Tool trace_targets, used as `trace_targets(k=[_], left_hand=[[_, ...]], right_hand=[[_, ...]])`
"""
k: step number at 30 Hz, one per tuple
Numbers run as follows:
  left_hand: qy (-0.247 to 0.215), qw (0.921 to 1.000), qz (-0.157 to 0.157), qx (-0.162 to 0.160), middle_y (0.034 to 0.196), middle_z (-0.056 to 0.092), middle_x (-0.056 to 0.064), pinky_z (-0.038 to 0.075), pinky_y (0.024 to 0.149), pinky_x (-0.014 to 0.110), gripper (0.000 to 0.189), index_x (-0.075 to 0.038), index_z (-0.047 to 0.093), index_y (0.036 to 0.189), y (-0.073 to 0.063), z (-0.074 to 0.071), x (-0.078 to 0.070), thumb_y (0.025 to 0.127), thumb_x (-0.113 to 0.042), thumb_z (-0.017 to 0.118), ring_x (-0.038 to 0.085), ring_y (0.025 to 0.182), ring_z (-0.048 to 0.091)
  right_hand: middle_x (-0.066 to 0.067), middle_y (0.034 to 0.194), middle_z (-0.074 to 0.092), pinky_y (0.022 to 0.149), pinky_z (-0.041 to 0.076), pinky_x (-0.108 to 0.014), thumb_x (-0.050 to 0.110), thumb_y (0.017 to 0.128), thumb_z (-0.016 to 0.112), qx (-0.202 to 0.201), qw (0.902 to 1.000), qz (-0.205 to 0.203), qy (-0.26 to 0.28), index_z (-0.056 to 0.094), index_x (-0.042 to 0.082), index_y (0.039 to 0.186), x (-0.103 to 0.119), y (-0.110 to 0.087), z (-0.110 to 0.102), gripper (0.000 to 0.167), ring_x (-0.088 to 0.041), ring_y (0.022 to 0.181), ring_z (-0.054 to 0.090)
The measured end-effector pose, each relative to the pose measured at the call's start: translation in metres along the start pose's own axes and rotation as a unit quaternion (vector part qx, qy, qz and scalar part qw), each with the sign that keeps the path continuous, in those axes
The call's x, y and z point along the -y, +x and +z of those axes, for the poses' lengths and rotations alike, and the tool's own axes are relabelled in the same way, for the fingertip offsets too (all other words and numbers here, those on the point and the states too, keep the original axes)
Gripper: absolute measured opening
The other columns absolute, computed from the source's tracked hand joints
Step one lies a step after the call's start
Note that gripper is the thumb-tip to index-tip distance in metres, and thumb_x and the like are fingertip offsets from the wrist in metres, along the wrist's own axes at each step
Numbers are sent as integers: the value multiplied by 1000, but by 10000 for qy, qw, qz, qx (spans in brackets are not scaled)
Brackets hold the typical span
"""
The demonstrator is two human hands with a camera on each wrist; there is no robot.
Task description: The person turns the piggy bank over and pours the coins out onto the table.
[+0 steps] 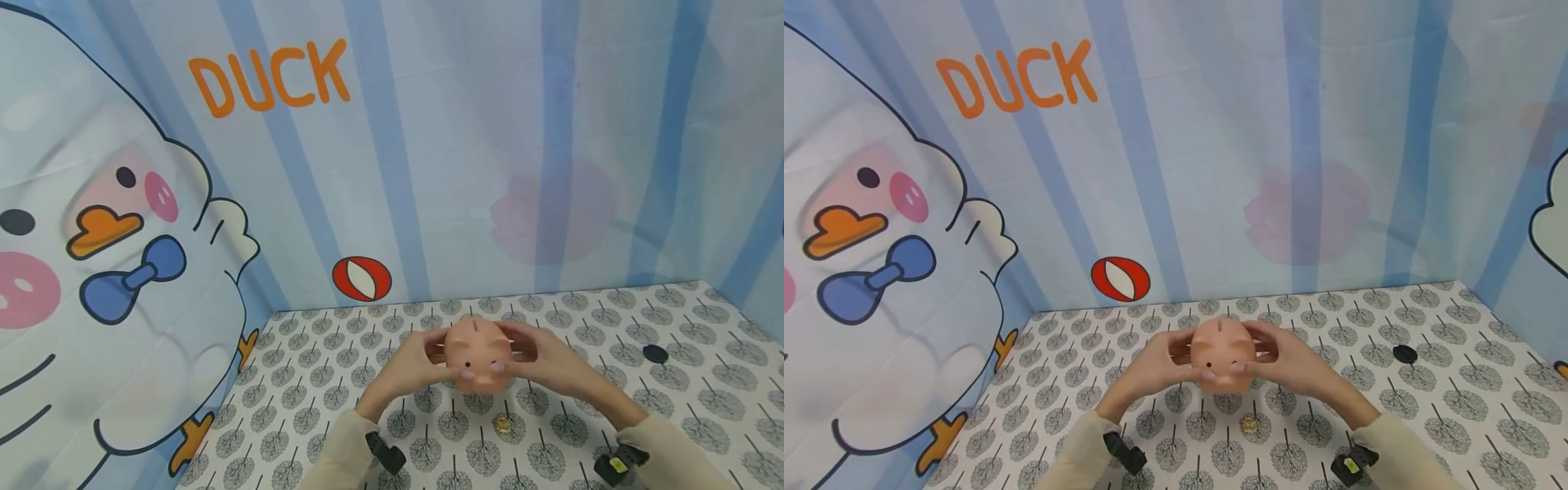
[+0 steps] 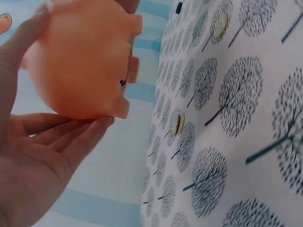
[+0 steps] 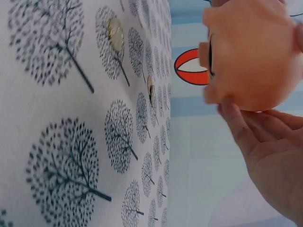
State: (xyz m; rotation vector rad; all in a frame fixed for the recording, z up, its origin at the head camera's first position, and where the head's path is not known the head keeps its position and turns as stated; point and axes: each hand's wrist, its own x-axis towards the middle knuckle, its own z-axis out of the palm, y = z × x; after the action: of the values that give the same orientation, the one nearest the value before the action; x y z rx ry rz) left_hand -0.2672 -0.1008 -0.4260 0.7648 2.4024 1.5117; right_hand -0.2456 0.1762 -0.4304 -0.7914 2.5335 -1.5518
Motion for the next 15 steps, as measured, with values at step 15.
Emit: trace_targets(k=[15], left_hand=[[1696, 9692, 1614, -765, 154, 51, 2, 48, 121, 29, 111, -22, 36, 162, -10, 16, -1, 71, -27, 100, 19, 144, 54]], right_hand=[[-10, 166, 46, 112, 53, -59, 40, 72, 97, -634, 9898, -1005, -789, 37, 26, 164, -6, -7, 4, 111, -38, 141, 58]])
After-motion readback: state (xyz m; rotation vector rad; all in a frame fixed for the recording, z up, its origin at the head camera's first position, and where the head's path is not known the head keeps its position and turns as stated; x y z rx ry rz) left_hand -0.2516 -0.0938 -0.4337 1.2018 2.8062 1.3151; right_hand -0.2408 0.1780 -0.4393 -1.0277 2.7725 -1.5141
